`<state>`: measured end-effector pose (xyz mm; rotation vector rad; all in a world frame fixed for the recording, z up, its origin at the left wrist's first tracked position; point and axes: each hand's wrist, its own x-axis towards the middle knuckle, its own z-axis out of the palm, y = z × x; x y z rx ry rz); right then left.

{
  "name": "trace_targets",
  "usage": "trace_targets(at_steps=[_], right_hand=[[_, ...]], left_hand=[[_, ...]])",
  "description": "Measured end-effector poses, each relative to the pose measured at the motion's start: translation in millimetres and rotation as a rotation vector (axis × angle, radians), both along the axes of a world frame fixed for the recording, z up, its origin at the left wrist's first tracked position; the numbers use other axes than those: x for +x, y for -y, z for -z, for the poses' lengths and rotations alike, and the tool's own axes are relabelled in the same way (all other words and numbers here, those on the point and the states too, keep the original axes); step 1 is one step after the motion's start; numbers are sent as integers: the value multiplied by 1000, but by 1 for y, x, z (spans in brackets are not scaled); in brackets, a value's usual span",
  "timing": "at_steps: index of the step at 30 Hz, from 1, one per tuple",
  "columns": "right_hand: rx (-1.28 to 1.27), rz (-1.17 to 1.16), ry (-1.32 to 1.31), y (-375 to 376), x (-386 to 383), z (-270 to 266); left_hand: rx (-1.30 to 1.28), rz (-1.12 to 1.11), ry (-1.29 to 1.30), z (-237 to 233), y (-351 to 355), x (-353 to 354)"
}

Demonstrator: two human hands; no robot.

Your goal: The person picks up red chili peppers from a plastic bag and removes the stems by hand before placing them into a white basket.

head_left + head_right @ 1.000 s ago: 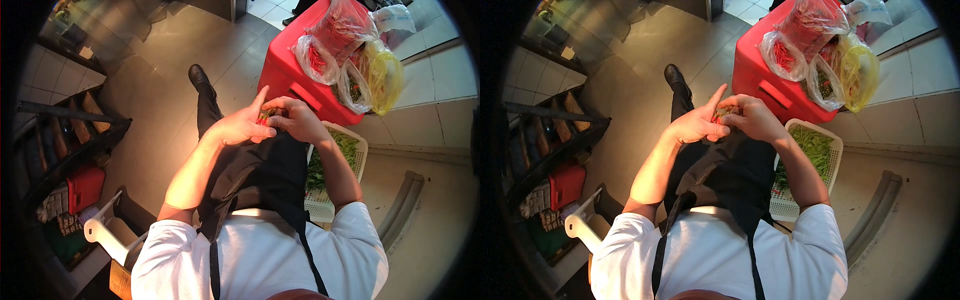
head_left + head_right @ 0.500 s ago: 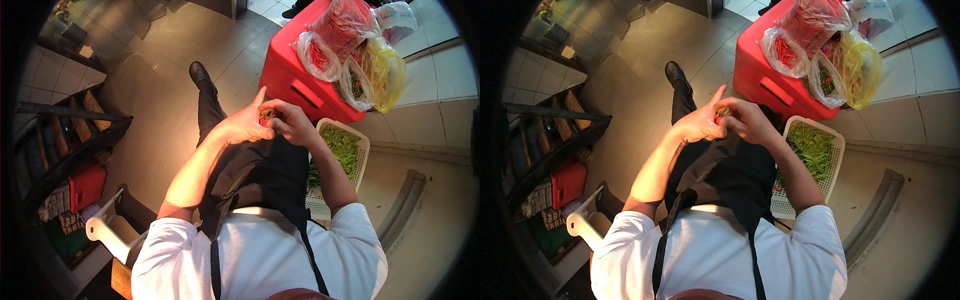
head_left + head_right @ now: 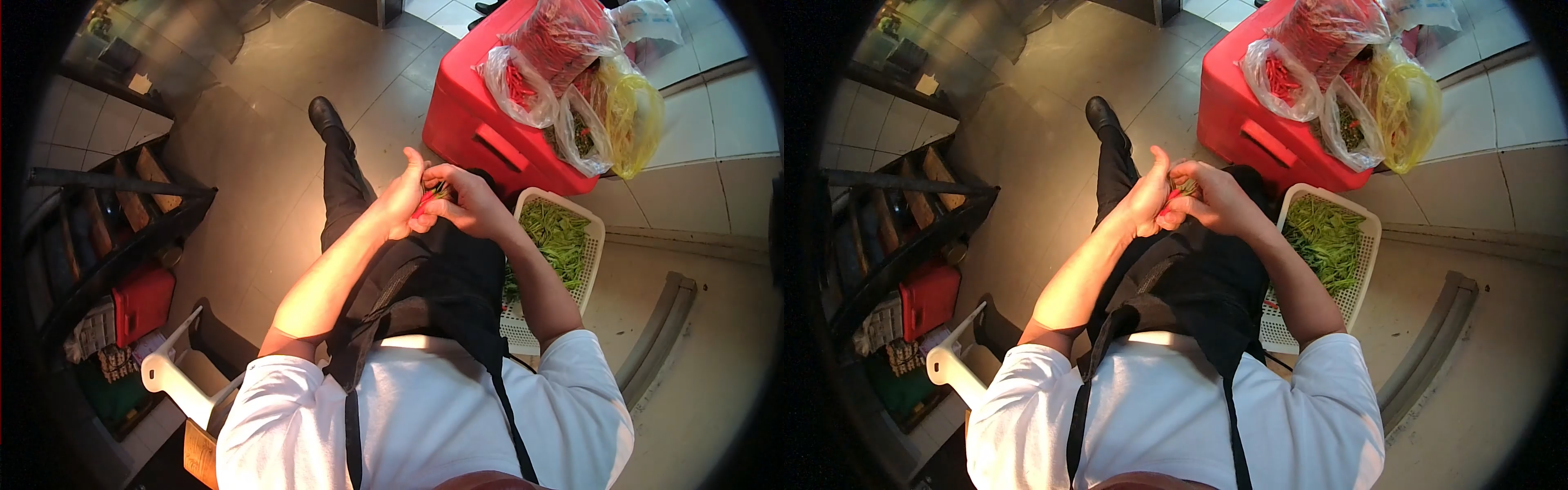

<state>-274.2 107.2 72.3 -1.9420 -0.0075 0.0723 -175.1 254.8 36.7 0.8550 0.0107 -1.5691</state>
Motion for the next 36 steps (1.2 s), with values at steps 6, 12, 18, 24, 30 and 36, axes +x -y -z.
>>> trace_targets(at_steps=[6,12,18,24,30,36], right_hand=[[163,27,-88,-12,-3,6],[255,37,-127,-12,1,-1],[312,58,-150,-10,2,6],[458,95,-167,6,6,-10],[149,-41,45,17,9,-31],[264,-68,54,11,5,-53]], left_hand=[[225,-181,266,-4,9,-9],[223,-182,281,-11,12,-9],[220,-232,167,-6,11,-7],[-107,-150,-14,-12,-11,3],[-172,-18,162,-48,-35,-6],[-231,-15,446,-64,-38,-21]])
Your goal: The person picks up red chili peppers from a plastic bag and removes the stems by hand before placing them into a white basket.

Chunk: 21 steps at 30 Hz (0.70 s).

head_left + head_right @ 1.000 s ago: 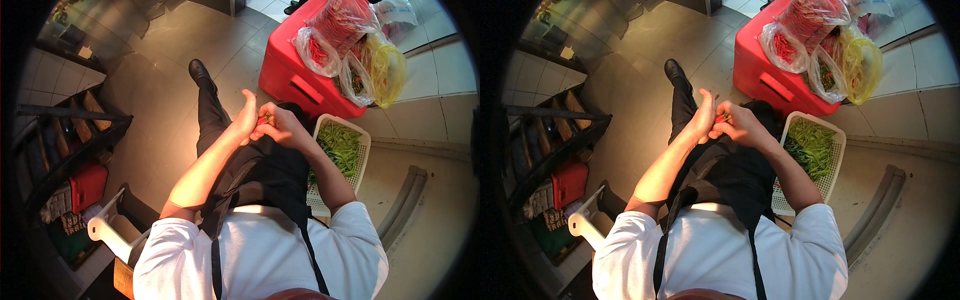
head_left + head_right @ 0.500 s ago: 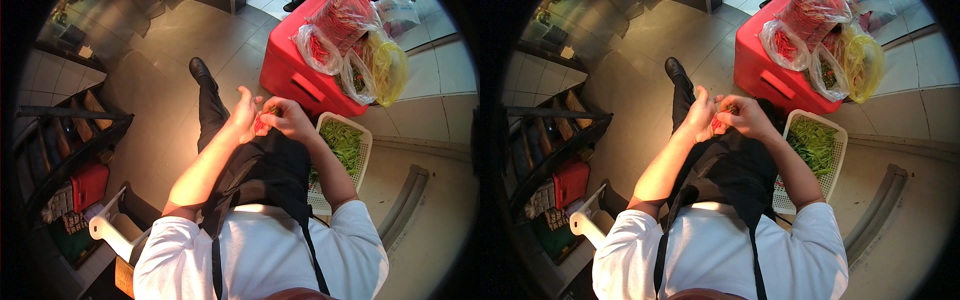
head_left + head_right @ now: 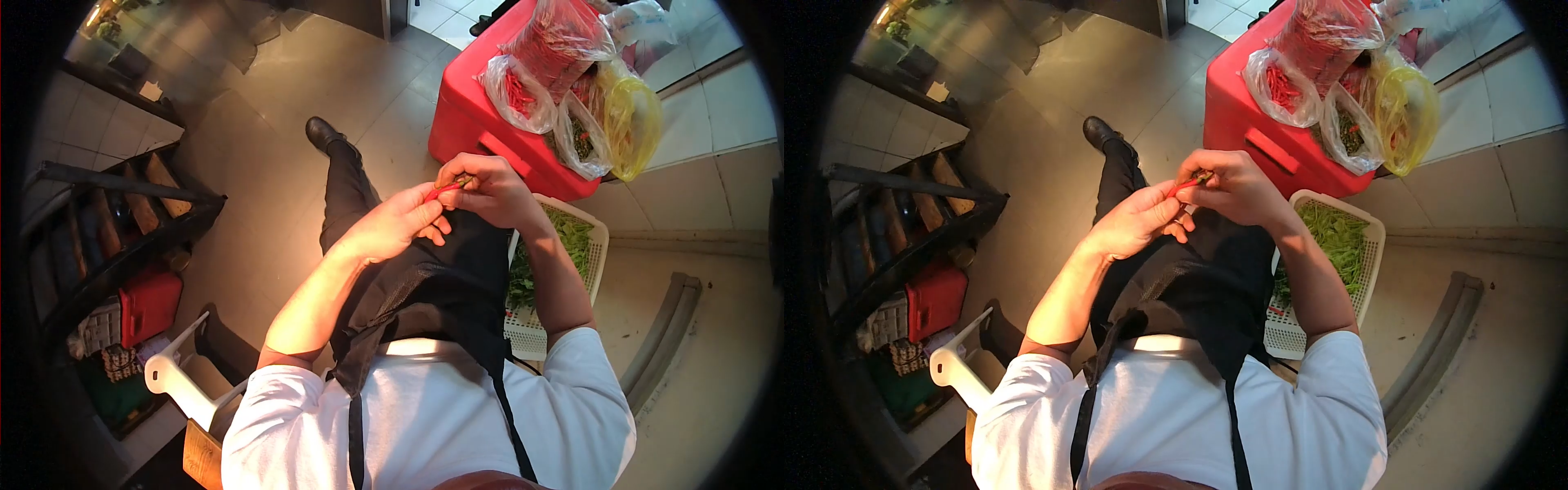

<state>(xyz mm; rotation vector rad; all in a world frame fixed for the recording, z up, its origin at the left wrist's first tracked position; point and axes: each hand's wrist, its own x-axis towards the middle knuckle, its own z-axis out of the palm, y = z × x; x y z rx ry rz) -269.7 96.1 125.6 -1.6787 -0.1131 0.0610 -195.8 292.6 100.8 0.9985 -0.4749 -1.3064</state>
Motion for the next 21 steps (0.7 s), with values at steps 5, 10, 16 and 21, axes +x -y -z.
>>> trace_targets(at_steps=[5,10,16,21], right_hand=[[108,-18,-14,-3,0,1],[-143,20,272,-16,17,1],[-208,-37,389,-31,39,1],[-11,33,230,-30,35,-10]], left_hand=[[-4,-18,242,-3,-1,0],[50,-25,151,-6,-12,12],[-62,-165,-140,1,-23,11],[-17,-121,81,-11,-22,21]])
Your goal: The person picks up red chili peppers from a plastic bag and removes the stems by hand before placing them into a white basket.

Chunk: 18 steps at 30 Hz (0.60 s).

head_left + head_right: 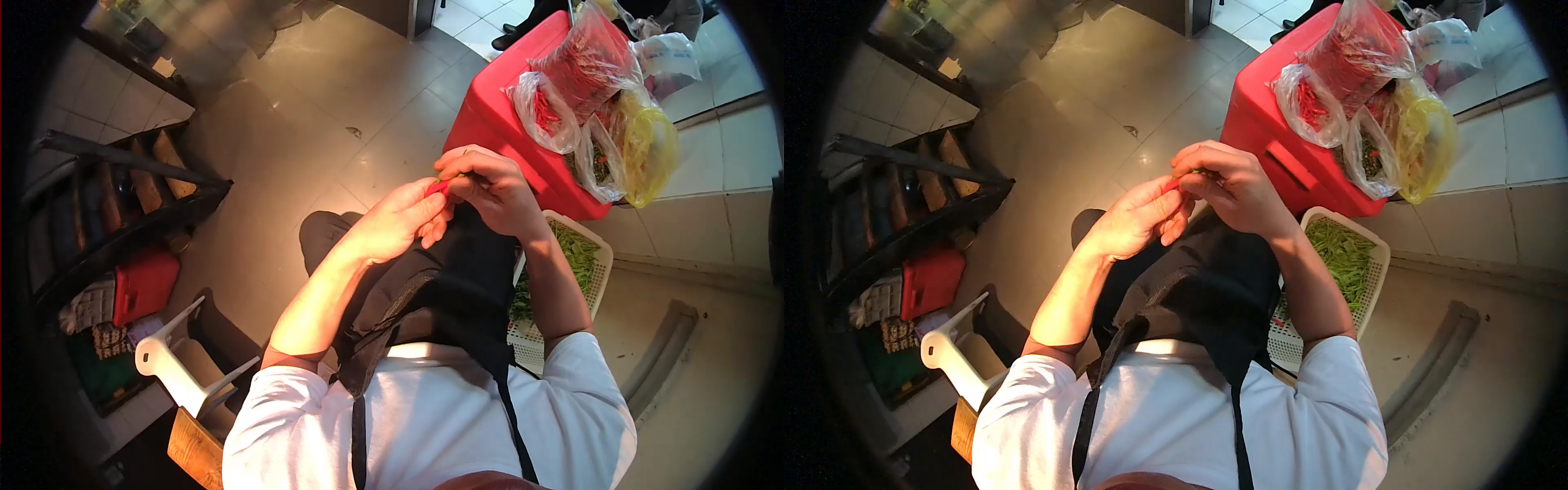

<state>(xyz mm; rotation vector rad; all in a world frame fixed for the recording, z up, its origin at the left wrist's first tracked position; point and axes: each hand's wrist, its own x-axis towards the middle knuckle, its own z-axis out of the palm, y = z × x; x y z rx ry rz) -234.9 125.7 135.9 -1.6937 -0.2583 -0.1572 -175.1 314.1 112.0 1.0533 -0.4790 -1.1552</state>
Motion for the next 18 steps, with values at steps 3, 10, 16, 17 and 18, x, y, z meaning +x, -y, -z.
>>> trace_targets(at_steps=[3,10,16,17,18], right_hand=[[-205,-59,134,11,3,-5],[-54,-173,-109,18,-1,-6],[472,-3,-164,14,-5,0],[447,-21,-170,13,-5,0],[422,-35,-175,11,-5,-2]], left_hand=[[-22,62,-21,10,6,4],[-131,65,-206,11,14,-5],[-101,-34,-208,-3,6,0],[-99,-71,-227,-10,5,-1],[-56,-110,-239,-13,6,-1]])
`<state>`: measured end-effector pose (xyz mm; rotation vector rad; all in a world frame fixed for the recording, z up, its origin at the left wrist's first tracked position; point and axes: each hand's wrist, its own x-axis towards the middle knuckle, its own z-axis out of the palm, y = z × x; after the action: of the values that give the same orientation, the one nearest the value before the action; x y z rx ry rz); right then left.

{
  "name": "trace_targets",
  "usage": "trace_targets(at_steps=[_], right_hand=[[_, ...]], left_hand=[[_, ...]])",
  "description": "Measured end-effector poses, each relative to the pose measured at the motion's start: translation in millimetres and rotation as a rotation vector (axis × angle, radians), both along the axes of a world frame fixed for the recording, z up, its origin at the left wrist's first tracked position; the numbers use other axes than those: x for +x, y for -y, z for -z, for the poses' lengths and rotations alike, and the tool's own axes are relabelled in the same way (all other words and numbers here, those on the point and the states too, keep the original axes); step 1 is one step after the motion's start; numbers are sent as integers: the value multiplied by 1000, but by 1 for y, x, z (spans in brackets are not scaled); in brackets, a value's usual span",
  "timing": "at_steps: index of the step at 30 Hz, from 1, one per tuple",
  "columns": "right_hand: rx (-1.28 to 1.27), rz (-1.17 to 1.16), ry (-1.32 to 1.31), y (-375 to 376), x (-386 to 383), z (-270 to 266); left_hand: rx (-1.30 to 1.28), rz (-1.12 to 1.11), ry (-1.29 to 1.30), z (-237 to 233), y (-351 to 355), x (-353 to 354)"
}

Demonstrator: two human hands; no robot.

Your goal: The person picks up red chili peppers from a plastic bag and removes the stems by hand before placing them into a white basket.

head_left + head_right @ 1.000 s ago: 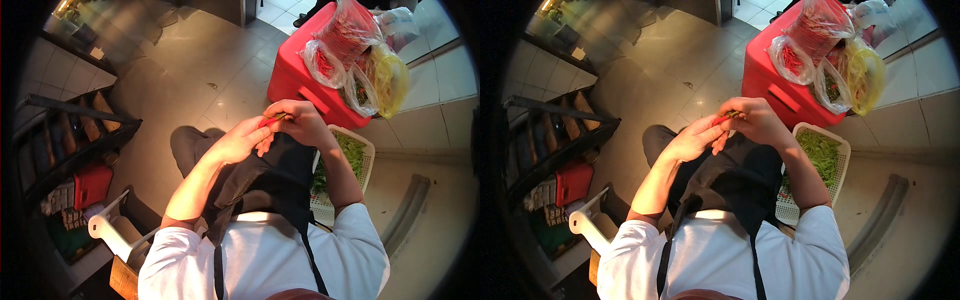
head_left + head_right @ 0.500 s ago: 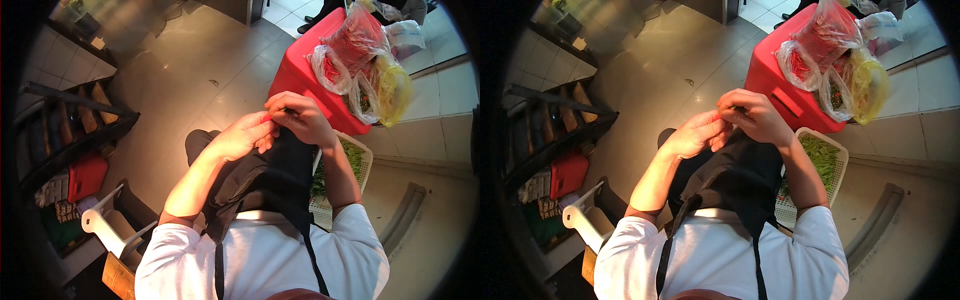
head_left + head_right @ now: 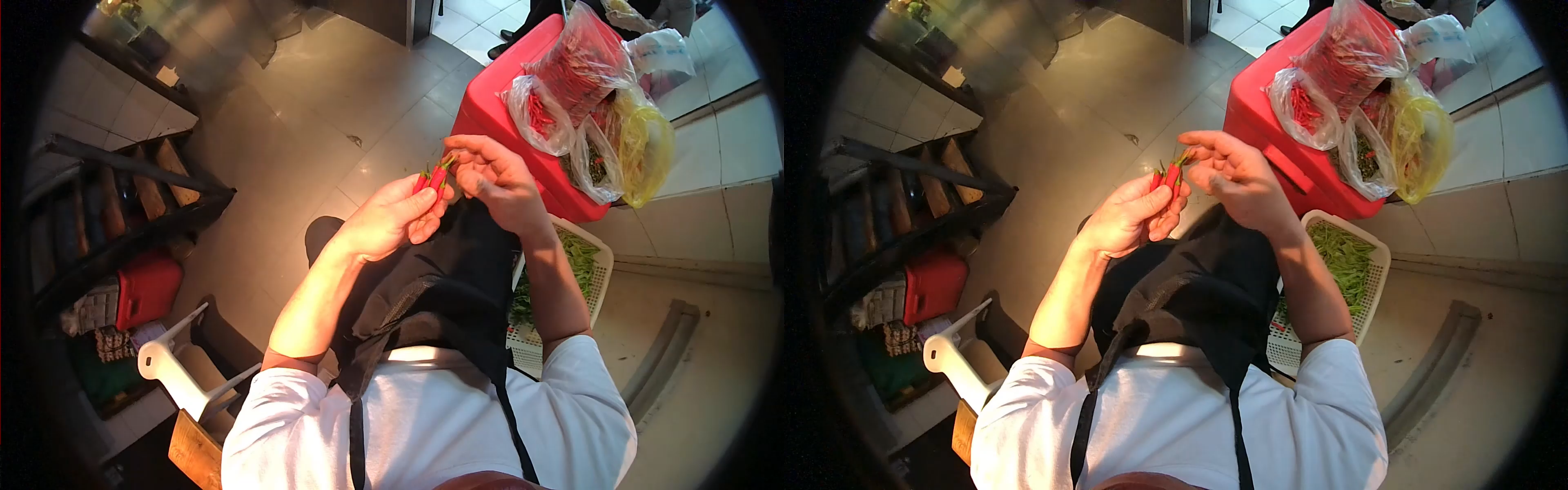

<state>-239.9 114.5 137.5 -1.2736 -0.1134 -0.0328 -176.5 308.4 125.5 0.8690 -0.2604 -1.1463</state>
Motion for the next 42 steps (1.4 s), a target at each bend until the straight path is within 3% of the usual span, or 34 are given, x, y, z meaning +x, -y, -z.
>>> trace_targets(at_steps=[3,12,17,23,26,29,32,33,35,41,42], right_hand=[[19,17,-81,-9,-1,-4],[57,250,-88,-20,0,0],[-102,196,-114,-12,2,3],[-32,336,-30,-21,7,14],[-118,486,46,-23,7,20],[-746,716,288,-20,2,12],[-845,747,467,-24,10,15],[-856,757,414,-26,11,15],[-876,772,312,-31,12,14],[-391,627,107,-41,10,8],[-471,656,158,-40,11,10]], left_hand=[[-40,61,98,2,1,3],[110,-164,274,6,14,-7],[119,-131,282,6,19,-2],[78,-224,188,11,26,-4],[101,-251,255,11,24,-3],[138,-262,311,14,24,-2],[163,-263,407,11,25,-4],[168,-260,449,10,26,-5],[151,-251,451,14,27,-6],[66,-236,262,15,24,-3],[46,-230,209,16,23,-2]])
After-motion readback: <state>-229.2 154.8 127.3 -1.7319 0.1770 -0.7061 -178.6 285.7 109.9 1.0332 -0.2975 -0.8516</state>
